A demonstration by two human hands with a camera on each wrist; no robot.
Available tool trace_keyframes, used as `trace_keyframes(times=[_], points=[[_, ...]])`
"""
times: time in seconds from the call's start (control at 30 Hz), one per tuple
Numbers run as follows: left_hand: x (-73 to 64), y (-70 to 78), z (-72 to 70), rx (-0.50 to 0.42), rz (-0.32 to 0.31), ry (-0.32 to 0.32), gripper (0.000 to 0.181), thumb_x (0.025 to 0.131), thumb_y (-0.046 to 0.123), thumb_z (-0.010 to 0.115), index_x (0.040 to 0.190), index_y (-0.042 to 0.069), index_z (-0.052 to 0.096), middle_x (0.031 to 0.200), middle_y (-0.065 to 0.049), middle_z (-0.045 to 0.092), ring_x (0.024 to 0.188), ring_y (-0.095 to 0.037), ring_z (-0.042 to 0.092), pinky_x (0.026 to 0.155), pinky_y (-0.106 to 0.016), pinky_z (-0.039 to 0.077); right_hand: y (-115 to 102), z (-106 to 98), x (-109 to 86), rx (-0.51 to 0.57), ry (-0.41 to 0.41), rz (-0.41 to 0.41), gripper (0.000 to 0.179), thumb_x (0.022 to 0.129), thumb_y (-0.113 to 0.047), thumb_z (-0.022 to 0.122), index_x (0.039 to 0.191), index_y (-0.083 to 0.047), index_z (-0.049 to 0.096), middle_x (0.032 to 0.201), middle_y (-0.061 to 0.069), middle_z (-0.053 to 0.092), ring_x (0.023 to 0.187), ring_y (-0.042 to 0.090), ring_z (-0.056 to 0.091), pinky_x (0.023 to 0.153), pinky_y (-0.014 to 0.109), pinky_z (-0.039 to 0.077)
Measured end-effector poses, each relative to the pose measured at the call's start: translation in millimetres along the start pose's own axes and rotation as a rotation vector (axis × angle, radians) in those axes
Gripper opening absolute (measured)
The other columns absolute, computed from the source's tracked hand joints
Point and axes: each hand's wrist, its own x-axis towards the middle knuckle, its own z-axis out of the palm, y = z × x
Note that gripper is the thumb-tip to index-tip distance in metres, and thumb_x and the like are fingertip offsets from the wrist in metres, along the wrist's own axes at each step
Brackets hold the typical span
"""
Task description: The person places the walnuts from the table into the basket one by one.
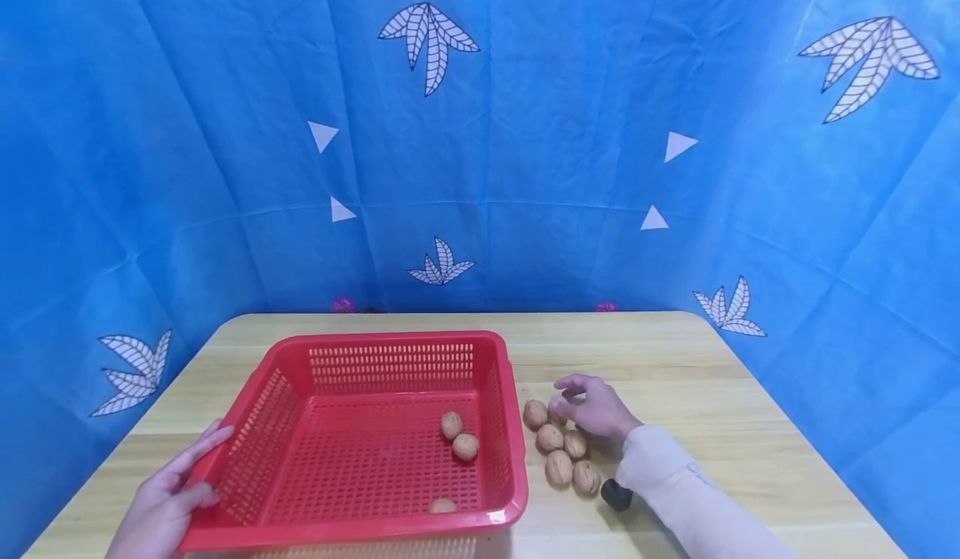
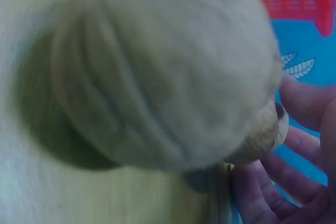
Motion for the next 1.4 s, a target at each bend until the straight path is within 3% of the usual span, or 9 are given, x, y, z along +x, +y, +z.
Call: trace_keyframes(times=[0.1,0.23,0.33,0.47,0.57,0.77,1.0,1.17,1.4], points=[[-2.1,-3.4,0.6,-0.003,-0.021,0.014,0.084,0.088,-0.001,0.054,0.154,0.038,0.019,0.162,0.013,-0.002,0.099,-0.008,0.059,0.088,-0.046,0.052,-0.7,3.0,-4.0,0.037,-0.032,0.016,0.032,0.087,-0.018,0.072,0.114,-0.002,0.066,0.105,0.008,0.065,0.096,0.025,0.065,0.088,0.043,0.051],[-3.2,-1.7,2.6,0.066,-0.020,0.037,0.085,0.089,0.002,0.057,0.156,0.034,0.015,0.163,0.002,0.003,0.103,-0.014,0.056,0.087,-0.045,0.053,-4.6,4.1,-8.5,0.302,-0.133,0.162,0.031,0.090,-0.016,0.067,0.118,-0.004,0.060,0.107,0.011,0.063,0.094,0.027,0.062,0.084,0.040,0.052],[-4.3,2.7,4.2,0.111,-0.003,0.045,0.085,0.090,0.004,0.058,0.156,0.031,0.012,0.162,-0.003,0.003,0.106,-0.015,0.053,0.087,-0.043,0.054,-8.0,1.9,-5.4,0.276,-0.116,0.146,0.032,0.090,-0.020,0.067,0.118,-0.004,0.060,0.104,0.013,0.063,0.093,0.026,0.061,0.082,0.038,0.052],[-6.5,8.3,7.7,0.115,0.032,0.049,0.082,0.092,0.003,0.055,0.156,0.030,0.012,0.163,0.006,0.000,0.119,-0.022,0.043,0.086,-0.039,0.054,-10.0,-5.2,1.5,0.101,-0.032,0.050,0.034,0.089,-0.020,0.069,0.115,0.000,0.061,0.105,0.014,0.062,0.084,0.023,0.062,0.075,0.037,0.054],[-7.5,9.4,9.6,0.102,0.063,0.055,0.080,0.093,0.003,0.054,0.156,0.031,0.014,0.162,0.012,0.001,0.124,-0.025,0.035,0.086,-0.038,0.054,-12.6,-11.1,5.1,0.162,-0.041,0.070,0.034,0.089,-0.015,0.067,0.116,0.003,0.059,0.108,0.018,0.059,0.076,0.025,0.064,0.071,0.038,0.056],[-8.9,5.5,8.1,0.025,0.135,0.042,0.077,0.094,-0.002,0.052,0.155,0.031,0.021,0.160,0.017,0.006,0.103,-0.002,0.047,0.082,-0.036,0.056,-22.9,-19.4,6.4,0.201,-0.071,0.076,0.037,0.090,-0.014,0.066,0.121,0.005,0.056,0.115,0.021,0.056,0.081,0.031,0.067,0.077,0.037,0.055],[-9.4,3.3,7.5,0.040,0.172,0.049,0.076,0.094,0.000,0.054,0.155,0.032,0.023,0.160,0.018,0.008,0.108,-0.006,0.044,0.082,-0.035,0.055,-34.9,-21.8,6.4,0.309,-0.096,0.037,0.042,0.092,-0.013,0.064,0.124,0.010,0.051,0.117,0.024,0.054,0.093,0.039,0.065,0.085,0.041,0.055],[-10.0,2.5,4.7,-0.005,0.191,0.044,0.077,0.092,-0.005,0.054,0.155,0.029,0.025,0.160,0.016,0.011,0.101,0.002,0.050,0.078,-0.034,0.056,-45.4,-22.9,5.0,0.374,-0.122,0.026,0.042,0.093,-0.013,0.064,0.125,0.011,0.050,0.116,0.022,0.053,0.095,0.032,0.064,0.085,0.038,0.055],[-9.7,2.7,6.5,-0.013,0.200,0.042,0.076,0.093,-0.006,0.052,0.155,0.029,0.026,0.160,0.017,0.011,0.102,0.000,0.049,0.078,-0.032,0.056,-61.1,-30.0,6.3,0.391,-0.129,-0.008,0.039,0.094,-0.011,0.063,0.125,0.008,0.051,0.116,0.023,0.052,0.098,0.028,0.062,0.088,0.037,0.054]])
